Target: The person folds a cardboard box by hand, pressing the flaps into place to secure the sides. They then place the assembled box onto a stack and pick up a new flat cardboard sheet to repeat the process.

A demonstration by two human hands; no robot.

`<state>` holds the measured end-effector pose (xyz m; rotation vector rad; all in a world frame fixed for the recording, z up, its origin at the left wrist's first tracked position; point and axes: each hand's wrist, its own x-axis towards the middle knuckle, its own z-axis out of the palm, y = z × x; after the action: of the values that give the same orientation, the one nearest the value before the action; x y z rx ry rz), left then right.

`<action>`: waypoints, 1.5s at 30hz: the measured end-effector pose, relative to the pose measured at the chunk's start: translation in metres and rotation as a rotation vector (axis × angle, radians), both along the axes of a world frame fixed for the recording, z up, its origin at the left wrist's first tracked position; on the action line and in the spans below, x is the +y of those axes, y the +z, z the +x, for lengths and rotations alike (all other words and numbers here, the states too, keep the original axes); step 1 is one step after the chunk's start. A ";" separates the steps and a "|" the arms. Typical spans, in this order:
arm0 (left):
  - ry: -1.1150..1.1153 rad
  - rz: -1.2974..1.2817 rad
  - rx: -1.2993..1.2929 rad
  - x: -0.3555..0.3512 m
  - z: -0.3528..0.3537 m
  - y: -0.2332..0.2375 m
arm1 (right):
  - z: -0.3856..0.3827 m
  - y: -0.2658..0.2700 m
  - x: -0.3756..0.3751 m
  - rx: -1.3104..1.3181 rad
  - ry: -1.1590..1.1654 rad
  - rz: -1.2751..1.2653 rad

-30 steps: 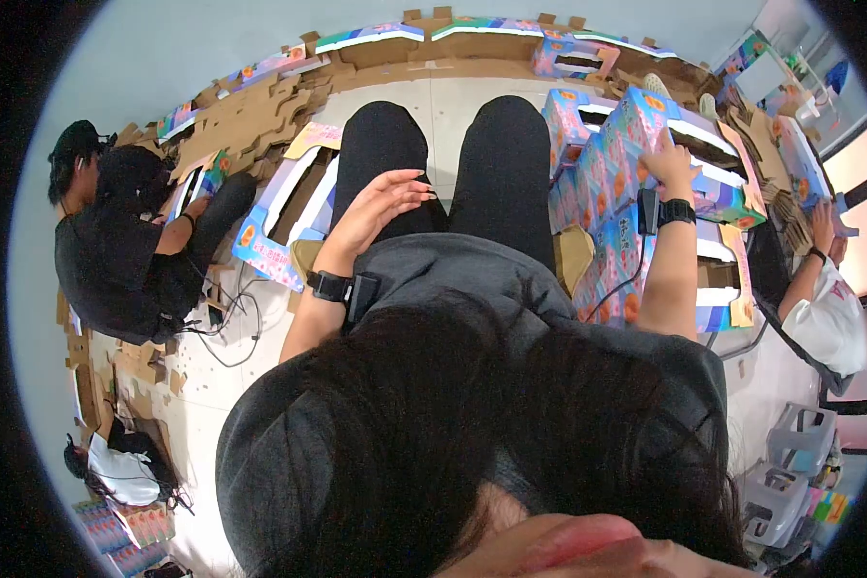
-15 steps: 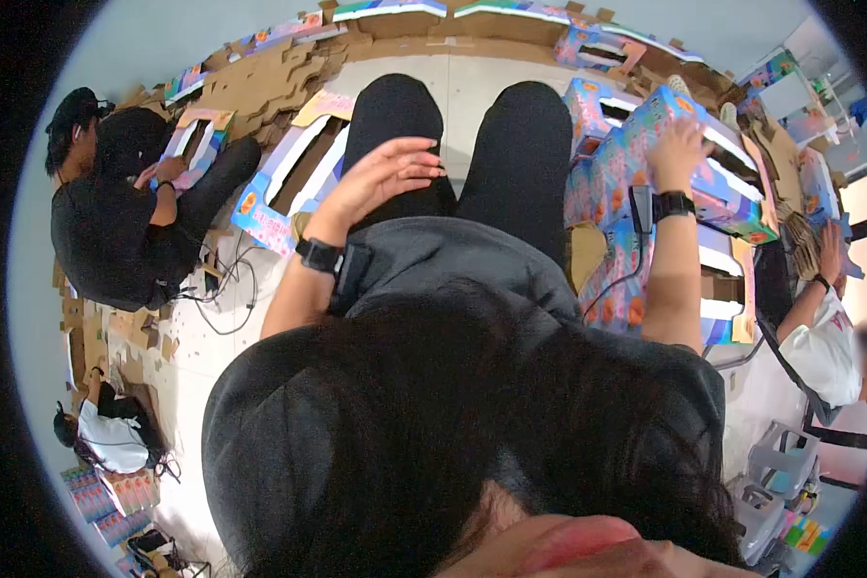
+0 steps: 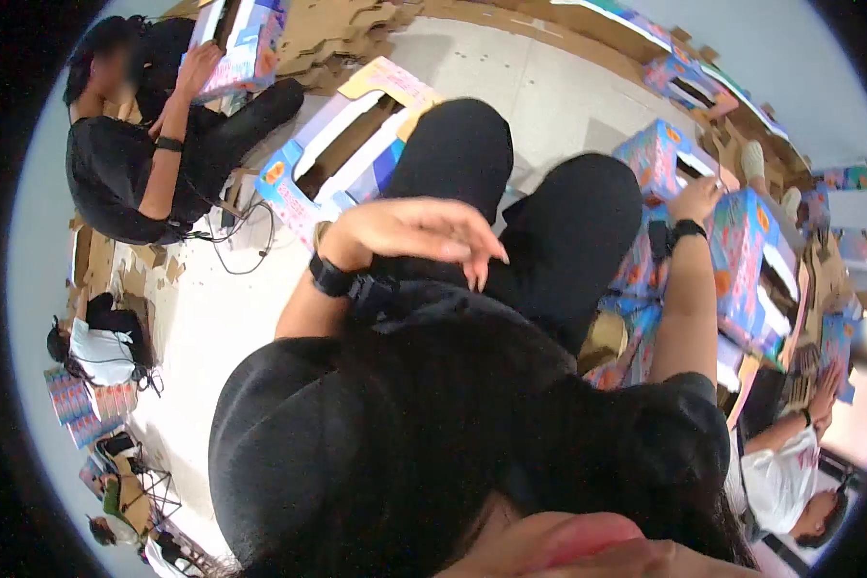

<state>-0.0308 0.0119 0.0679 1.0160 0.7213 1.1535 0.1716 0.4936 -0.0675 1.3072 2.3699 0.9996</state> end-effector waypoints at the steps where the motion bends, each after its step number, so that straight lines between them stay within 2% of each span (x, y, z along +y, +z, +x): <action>1: -0.008 0.030 0.000 0.004 -0.002 -0.006 | 0.000 0.004 0.009 -0.018 -0.018 -0.027; 3: -0.024 0.075 -0.023 0.009 -0.007 -0.016 | 0.001 -0.005 0.024 -0.038 -0.121 0.014; 5: -0.031 0.115 -0.061 0.012 -0.011 -0.025 | 0.001 -0.016 0.036 -0.187 -0.149 -0.010; 12: -0.070 0.110 -0.094 0.027 -0.013 -0.041 | 0.015 -0.030 0.038 -0.296 0.015 0.089; 13: -0.070 0.110 -0.115 0.028 -0.013 -0.042 | 0.022 -0.037 0.040 -0.279 0.088 0.093; 17: -0.036 0.110 -0.090 0.026 -0.015 -0.040 | 0.026 -0.066 0.051 -0.239 0.110 0.145; 20: 0.098 0.119 -0.083 0.018 -0.018 -0.035 | 0.018 -0.050 0.019 -0.042 0.216 0.008; 23: 0.290 0.114 -0.020 0.008 -0.021 -0.030 | -0.012 -0.007 -0.048 0.223 0.217 -0.227; 25: 0.429 0.076 0.017 -0.001 -0.025 -0.021 | -0.016 -0.025 -0.054 0.468 0.260 -0.284; 27: 0.528 0.054 0.124 -0.011 -0.031 -0.018 | -0.015 -0.042 -0.059 0.609 0.268 -0.336; 30: 0.764 0.029 0.335 -0.027 -0.038 -0.009 | -0.002 -0.096 -0.018 1.204 0.360 -1.022; 32: 0.946 0.047 0.729 -0.042 -0.052 -0.023 | -0.001 -0.083 -0.037 1.305 0.472 -1.097; 34: 1.047 -0.008 1.324 -0.062 -0.070 -0.024 | -0.001 -0.057 -0.056 1.370 0.516 -1.140; 36: 1.055 -0.140 1.596 -0.083 -0.090 -0.035 | 0.000 -0.024 -0.074 1.406 0.490 -1.152; 38: 0.959 -0.463 1.875 -0.104 -0.112 -0.053 | 0.007 0.005 -0.090 1.396 0.461 -1.134; 41: 0.816 -0.798 1.801 -0.122 -0.146 -0.082 | 0.023 0.043 -0.112 1.421 0.548 -1.078; 44: 0.809 -0.790 1.919 -0.129 -0.123 -0.084 | 0.042 0.084 -0.141 1.466 0.662 -1.030; 45: 0.911 -0.710 1.960 -0.132 -0.117 -0.094 | 0.050 0.098 -0.155 1.506 0.680 -1.025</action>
<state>-0.1482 -0.1197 -0.0264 0.9103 3.0688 0.0409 0.2212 0.3381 0.0306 0.7512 3.3863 -1.6992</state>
